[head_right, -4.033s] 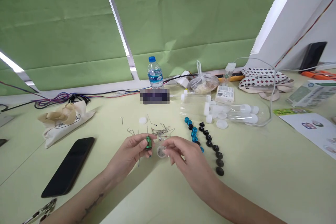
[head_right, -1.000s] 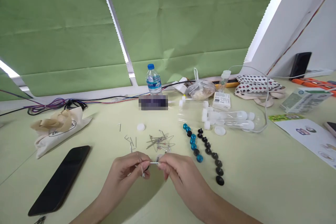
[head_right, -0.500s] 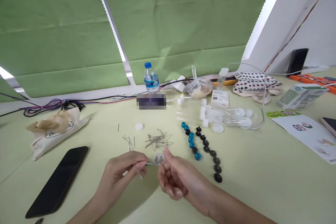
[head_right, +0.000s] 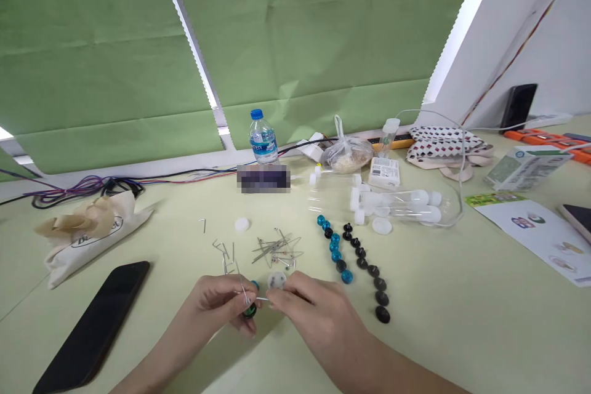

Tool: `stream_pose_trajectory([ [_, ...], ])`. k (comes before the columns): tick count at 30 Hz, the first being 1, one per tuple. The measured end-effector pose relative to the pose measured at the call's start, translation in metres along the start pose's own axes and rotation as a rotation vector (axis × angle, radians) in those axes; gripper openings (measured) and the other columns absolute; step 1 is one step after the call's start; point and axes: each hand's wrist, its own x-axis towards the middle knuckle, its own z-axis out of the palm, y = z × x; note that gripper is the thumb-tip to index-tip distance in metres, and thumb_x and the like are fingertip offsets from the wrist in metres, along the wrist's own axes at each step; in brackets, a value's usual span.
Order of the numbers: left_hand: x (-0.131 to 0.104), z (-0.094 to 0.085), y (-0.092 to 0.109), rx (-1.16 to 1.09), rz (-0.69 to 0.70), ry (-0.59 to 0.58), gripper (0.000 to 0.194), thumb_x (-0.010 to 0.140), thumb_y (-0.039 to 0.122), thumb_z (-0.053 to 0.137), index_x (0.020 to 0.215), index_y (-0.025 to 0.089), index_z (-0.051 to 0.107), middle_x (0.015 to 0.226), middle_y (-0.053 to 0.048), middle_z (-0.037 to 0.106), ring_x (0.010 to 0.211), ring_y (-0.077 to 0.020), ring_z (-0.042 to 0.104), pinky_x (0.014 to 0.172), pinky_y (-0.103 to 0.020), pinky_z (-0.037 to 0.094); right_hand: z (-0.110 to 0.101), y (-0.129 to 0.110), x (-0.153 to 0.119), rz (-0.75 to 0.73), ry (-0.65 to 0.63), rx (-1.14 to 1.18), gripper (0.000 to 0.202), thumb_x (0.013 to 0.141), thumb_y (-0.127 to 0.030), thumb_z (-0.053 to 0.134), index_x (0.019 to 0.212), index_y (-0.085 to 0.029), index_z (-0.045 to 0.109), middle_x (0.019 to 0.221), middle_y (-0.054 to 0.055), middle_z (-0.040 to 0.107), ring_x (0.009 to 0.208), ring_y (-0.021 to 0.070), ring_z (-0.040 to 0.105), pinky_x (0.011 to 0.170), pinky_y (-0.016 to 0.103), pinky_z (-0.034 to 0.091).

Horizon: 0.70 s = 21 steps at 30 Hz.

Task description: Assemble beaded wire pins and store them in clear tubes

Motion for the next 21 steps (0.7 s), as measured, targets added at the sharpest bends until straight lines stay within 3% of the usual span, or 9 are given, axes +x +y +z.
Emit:
stream_pose_trajectory([
  [2, 0.0004, -0.0017, 0.0004, -0.001, 0.038, 0.048, 0.025, 0.083, 0.035, 0.060, 0.076, 0.013, 0.069, 0.075, -0.003, 0.061, 0.059, -0.0153, 0.066, 0.059, -0.028, 0.056, -0.0006, -0.0008, 0.0010, 0.052, 0.059, 0.151, 0.022, 0.092, -0.024, 0.050, 0.109, -0.025, 0.063, 0.087, 0.005, 0.062, 0.074, 0.0151, 0.057, 0.064, 0.027, 0.043],
  [5, -0.0006, -0.0028, 0.0028, 0.093, 0.169, 0.126, 0.023, 0.086, 0.030, 0.057, 0.074, 0.014, 0.068, 0.078, -0.004, 0.062, 0.062, -0.0148, 0.065, 0.060, -0.026, 0.055, -0.0010, -0.0041, 0.0059, 0.397, 0.046, 0.593, 0.030, 0.092, -0.043, 0.045, 0.101, -0.019, 0.062, 0.079, 0.005, 0.066, 0.067, 0.0144, 0.061, 0.058, 0.025, 0.044],
  [8, -0.0036, -0.0012, 0.0035, 0.318, 0.343, 0.135, 0.020, 0.088, 0.022, 0.053, 0.076, 0.016, 0.067, 0.077, -0.005, 0.064, 0.067, -0.0142, 0.063, 0.061, -0.024, 0.050, 0.0001, -0.0066, 0.0090, 0.774, -0.227, 0.966, 0.066, 0.093, -0.059, 0.021, 0.070, -0.012, 0.061, 0.053, 0.004, 0.059, 0.040, 0.0070, 0.047, 0.038, 0.018, 0.028],
  [10, -0.0062, 0.0005, 0.0027, 0.449, 0.462, 0.103, 0.017, 0.088, 0.016, 0.052, 0.083, 0.017, 0.068, 0.078, -0.005, 0.065, 0.072, -0.0143, 0.061, 0.064, -0.023, 0.048, 0.0007, -0.0072, 0.0093, 0.893, -0.348, 1.095, 0.069, 0.091, -0.063, 0.022, 0.060, -0.012, 0.058, 0.045, 0.001, 0.053, 0.033, 0.0036, 0.036, 0.034, 0.017, 0.018],
  [13, -0.0083, 0.0022, 0.0021, 0.520, 0.551, 0.059, 0.017, 0.087, 0.012, 0.052, 0.090, 0.018, 0.068, 0.082, -0.006, 0.066, 0.076, -0.0145, 0.061, 0.067, -0.024, 0.047, 0.0001, -0.0062, 0.0090, 0.844, -0.322, 1.142, 0.051, 0.088, -0.056, 0.044, 0.063, -0.013, 0.057, 0.045, -0.003, 0.049, 0.033, 0.0020, 0.031, 0.034, 0.016, 0.015],
  [15, -0.0075, 0.0023, 0.0025, 0.511, 0.495, 0.060, 0.017, 0.088, 0.014, 0.052, 0.086, 0.017, 0.068, 0.078, -0.005, 0.065, 0.074, -0.0143, 0.061, 0.066, -0.024, 0.048, -0.0005, -0.0045, 0.0082, 0.794, -0.319, 1.048, 0.040, 0.086, -0.050, 0.053, 0.070, -0.014, 0.059, 0.047, -0.005, 0.049, 0.034, 0.0018, 0.031, 0.034, 0.015, 0.017],
  [18, -0.0035, 0.0021, 0.0030, 0.376, 0.300, 0.042, 0.021, 0.089, 0.023, 0.053, 0.079, 0.016, 0.069, 0.073, -0.005, 0.063, 0.066, -0.0138, 0.061, 0.062, -0.024, 0.051, -0.0003, -0.0023, 0.0057, 0.639, -0.294, 0.676, 0.034, 0.089, -0.045, 0.050, 0.077, -0.016, 0.063, 0.048, -0.004, 0.051, 0.035, 0.0046, 0.036, 0.036, 0.017, 0.026],
  [21, -0.0003, 0.0027, 0.0020, 0.163, 0.164, 0.037, 0.023, 0.087, 0.030, 0.055, 0.079, 0.014, 0.069, 0.076, -0.005, 0.062, 0.063, -0.0145, 0.064, 0.061, -0.027, 0.056, 0.0004, -0.0035, 0.0036, 0.314, -0.125, 0.262, 0.027, 0.091, -0.036, 0.047, 0.084, -0.020, 0.068, 0.066, 0.003, 0.062, 0.055, 0.0127, 0.055, 0.052, 0.025, 0.042],
])
